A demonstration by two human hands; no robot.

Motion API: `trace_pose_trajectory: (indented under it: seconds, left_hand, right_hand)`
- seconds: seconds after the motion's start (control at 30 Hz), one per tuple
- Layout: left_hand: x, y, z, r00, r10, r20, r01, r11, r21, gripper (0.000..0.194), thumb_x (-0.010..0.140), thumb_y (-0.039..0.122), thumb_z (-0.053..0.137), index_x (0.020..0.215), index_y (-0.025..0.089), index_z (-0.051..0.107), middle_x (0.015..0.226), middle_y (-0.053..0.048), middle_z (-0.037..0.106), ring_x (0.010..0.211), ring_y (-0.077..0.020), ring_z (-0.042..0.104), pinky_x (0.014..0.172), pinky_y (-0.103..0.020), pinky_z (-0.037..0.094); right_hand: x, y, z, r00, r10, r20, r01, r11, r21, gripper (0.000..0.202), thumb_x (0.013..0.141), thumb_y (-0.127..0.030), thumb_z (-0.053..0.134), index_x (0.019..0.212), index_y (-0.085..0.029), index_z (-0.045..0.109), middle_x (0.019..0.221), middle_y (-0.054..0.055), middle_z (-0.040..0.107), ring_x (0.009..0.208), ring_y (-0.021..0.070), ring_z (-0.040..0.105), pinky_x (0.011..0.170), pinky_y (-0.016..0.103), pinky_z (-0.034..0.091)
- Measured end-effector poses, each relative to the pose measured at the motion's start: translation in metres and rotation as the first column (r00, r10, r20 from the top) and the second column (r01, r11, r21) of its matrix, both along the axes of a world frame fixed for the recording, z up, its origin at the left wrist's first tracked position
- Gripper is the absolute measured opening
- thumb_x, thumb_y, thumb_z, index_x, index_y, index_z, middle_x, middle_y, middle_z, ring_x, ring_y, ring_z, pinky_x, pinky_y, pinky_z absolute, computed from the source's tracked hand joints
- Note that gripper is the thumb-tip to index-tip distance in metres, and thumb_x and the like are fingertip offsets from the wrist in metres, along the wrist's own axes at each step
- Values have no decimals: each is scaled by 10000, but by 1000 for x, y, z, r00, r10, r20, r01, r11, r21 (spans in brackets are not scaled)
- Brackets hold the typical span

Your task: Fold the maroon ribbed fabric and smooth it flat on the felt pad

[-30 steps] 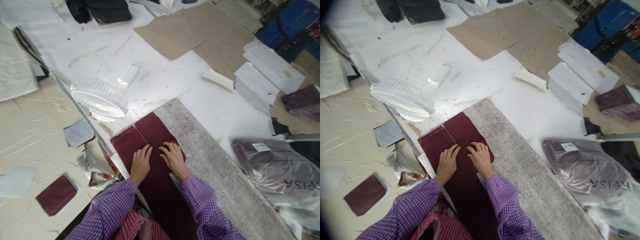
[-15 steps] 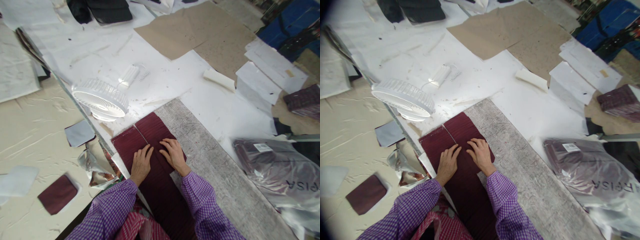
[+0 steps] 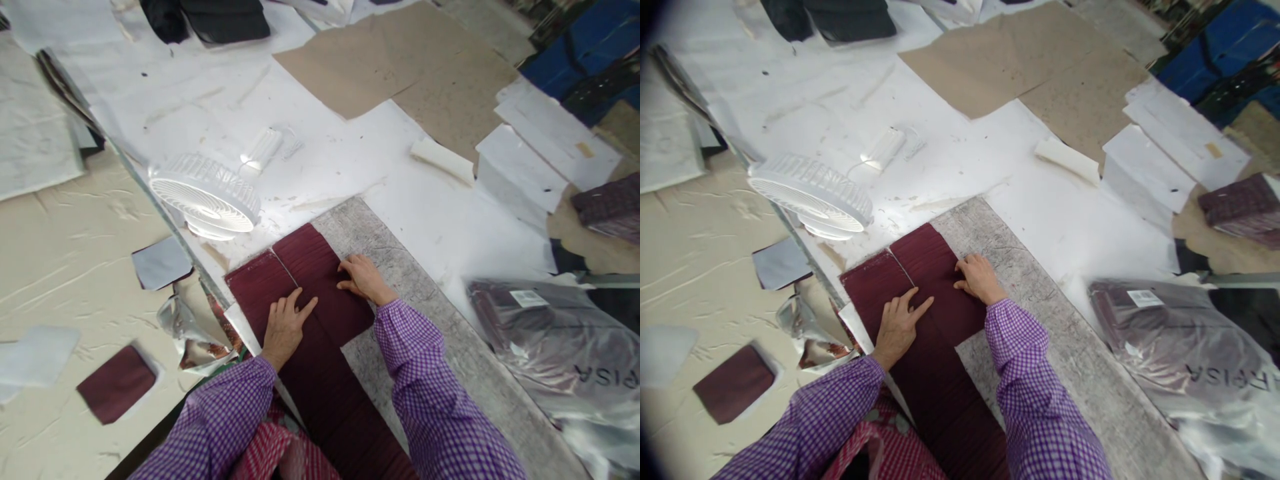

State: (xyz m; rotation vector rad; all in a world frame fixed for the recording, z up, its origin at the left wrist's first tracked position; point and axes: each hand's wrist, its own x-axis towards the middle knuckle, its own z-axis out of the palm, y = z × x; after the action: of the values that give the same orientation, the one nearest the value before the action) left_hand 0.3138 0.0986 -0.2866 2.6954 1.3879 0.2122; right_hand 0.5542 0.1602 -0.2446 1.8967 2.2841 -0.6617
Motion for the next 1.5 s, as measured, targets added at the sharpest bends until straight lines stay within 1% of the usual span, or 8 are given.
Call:
trace_pose_trajectory:
  seconds: [0.1,0.27,0.43,0.73,0.87,1.03,1.17,1.5]
  left_hand:
    - [0,0,0,1000,3,9,-3,1000,-6,573,859,36,409,1308,382,491,1311,-90,537,876,-219,505,708,-365,376]
    - [0,0,0,1000,6,21,-5,999,-35,579,859,34,395,1310,385,487,1316,-91,534,904,-224,507,718,-367,379]
    - [-1,0,0,1000,10,19,-9,999,-44,599,859,33,379,1335,389,454,1324,-89,529,903,-226,509,711,-370,380]
    - [-2,-2,-1,997,52,62,-45,993,-111,584,845,49,383,1417,168,362,1346,-119,523,940,-240,497,797,-387,394]
    - [-1,-1,0,998,38,58,-32,995,-95,591,842,34,385,1395,242,402,1348,-102,522,927,-236,505,777,-386,399]
    - [1,0,2,999,24,45,-21,998,-60,536,851,34,384,1299,295,520,1316,-99,547,911,-235,517,738,-380,402]
    - [0,-1,1,999,26,47,-23,998,-64,552,839,29,397,1311,291,510,1362,-92,523,912,-236,510,753,-393,408]
    - [-3,-1,3,994,-28,106,42,990,-134,576,812,61,461,1335,302,482,1363,-22,546,937,-242,472,770,-410,393]
  right_hand:
    - [4,-8,5,997,-40,-71,36,998,-55,250,770,-358,710,937,-181,653,922,70,630,891,229,553,767,319,396]
    - [11,-50,4,933,-339,-124,317,934,-166,311,848,-496,558,865,-190,604,704,12,607,625,178,557,567,272,365]
    - [9,-73,-10,867,-485,-115,467,871,-152,251,870,-404,511,725,-211,581,634,2,595,610,182,572,560,268,367]
    - [13,-63,-7,899,-424,-110,397,895,-203,248,853,-348,529,648,-209,543,611,-8,576,615,177,567,556,258,356]
    - [10,-64,-6,913,-406,-28,396,902,-172,231,870,-344,533,693,-205,584,638,7,614,636,188,592,576,268,370]
    - [-5,-72,-2,909,-402,110,406,914,-12,183,865,-351,583,958,-197,614,797,61,664,739,229,621,622,296,422]
    - [-14,-73,4,902,-413,127,389,904,176,404,816,-283,652,1191,-193,530,1066,114,596,882,259,608,703,339,473]
    - [11,-41,5,980,-189,-63,185,980,-68,641,715,-209,744,1299,-261,483,1127,78,473,941,228,566,781,336,482]
